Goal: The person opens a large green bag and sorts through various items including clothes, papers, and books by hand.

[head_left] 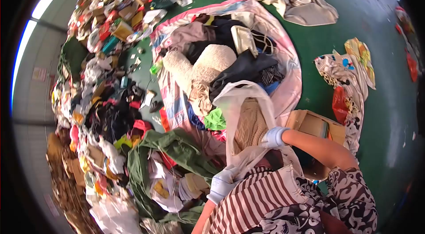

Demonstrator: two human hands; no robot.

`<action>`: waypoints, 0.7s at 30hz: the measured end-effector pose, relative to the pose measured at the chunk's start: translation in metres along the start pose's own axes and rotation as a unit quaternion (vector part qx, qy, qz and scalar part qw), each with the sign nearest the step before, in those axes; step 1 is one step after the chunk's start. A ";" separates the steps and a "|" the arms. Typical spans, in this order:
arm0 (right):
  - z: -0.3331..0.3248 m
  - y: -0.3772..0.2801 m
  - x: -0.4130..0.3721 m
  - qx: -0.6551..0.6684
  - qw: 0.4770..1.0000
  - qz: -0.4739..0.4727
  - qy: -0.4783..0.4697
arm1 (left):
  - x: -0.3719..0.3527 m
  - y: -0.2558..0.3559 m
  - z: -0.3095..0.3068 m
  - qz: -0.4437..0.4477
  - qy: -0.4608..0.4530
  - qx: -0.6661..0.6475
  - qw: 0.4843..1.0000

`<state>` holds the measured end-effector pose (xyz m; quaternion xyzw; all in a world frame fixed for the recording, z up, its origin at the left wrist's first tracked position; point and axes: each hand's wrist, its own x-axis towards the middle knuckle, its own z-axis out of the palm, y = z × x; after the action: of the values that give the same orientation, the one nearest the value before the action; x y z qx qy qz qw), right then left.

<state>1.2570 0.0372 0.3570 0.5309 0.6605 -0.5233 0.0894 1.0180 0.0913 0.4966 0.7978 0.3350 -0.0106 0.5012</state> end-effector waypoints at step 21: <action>-0.060 -0.080 0.054 -0.083 0.963 -0.198 0.162 | -0.039 -0.099 -0.014 -0.166 0.430 -0.303 0.834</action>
<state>1.1964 0.1261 0.3941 0.4582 0.7992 -0.3806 -0.0802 0.9300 0.1089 0.4389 0.4624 0.6304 0.3530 0.5140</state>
